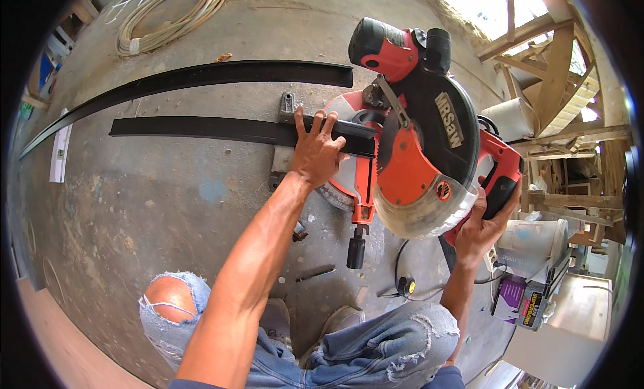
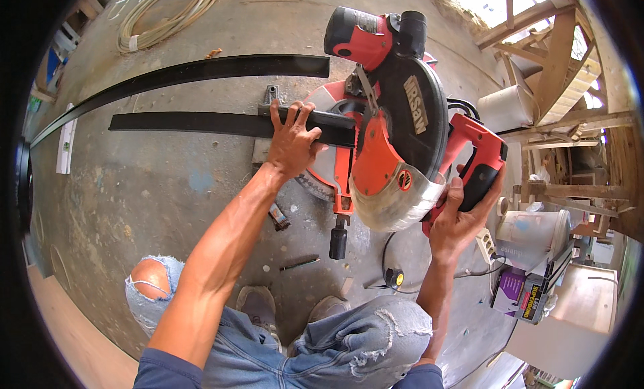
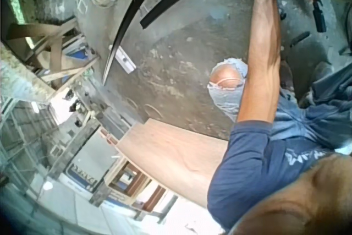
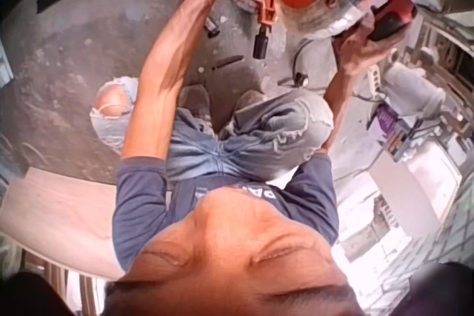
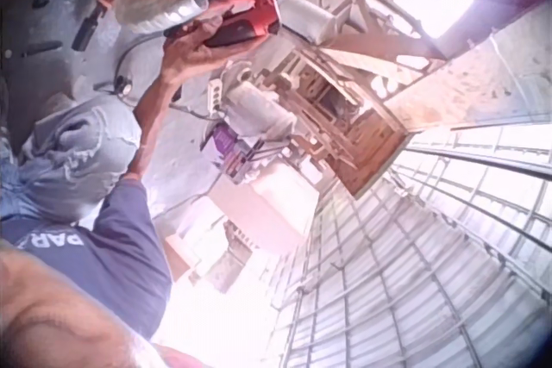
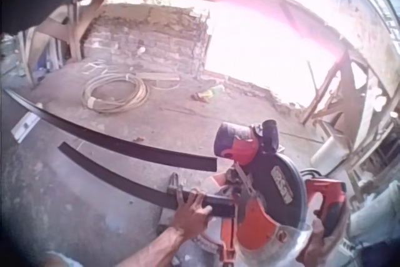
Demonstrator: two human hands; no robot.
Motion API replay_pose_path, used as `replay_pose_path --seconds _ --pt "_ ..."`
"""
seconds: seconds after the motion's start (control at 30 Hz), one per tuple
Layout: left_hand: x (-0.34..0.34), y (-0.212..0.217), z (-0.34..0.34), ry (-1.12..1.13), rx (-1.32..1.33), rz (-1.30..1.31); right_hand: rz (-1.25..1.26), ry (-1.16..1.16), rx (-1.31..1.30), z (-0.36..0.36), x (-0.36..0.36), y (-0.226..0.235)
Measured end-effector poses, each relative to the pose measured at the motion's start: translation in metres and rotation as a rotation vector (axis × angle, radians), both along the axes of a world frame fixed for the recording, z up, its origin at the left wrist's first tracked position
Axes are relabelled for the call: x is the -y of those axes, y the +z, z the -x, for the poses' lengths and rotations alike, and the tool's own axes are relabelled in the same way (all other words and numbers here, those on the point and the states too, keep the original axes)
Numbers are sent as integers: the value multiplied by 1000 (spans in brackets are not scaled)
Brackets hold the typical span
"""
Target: The person measures and marks black metal trim pieces using a measuring tape and pencil, then cuts them to length using a miter saw.
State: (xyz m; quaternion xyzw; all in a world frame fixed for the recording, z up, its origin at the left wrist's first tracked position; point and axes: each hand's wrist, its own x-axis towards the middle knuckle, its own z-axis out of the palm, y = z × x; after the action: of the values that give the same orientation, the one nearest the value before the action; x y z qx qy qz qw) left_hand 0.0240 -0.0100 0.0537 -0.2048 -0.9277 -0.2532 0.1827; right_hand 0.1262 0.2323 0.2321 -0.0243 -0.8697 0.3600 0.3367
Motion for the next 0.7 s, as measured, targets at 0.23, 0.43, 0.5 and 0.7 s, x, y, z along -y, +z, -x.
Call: replay_pose_path --seconds 0.23,0.43,0.5,0.7 --pt "0 -4 2 11 -21 -12 -13 1 -17 1 0 -6" --pt "1 -1 2 1 -4 -22 -4 -8 -18 -1 0 -7" --pt "0 -1 3 -2 -6 -26 -22 -28 -16 -2 1 -8" --pt "1 0 3 -6 9 -17 5 -16 -18 -2 1 -10"
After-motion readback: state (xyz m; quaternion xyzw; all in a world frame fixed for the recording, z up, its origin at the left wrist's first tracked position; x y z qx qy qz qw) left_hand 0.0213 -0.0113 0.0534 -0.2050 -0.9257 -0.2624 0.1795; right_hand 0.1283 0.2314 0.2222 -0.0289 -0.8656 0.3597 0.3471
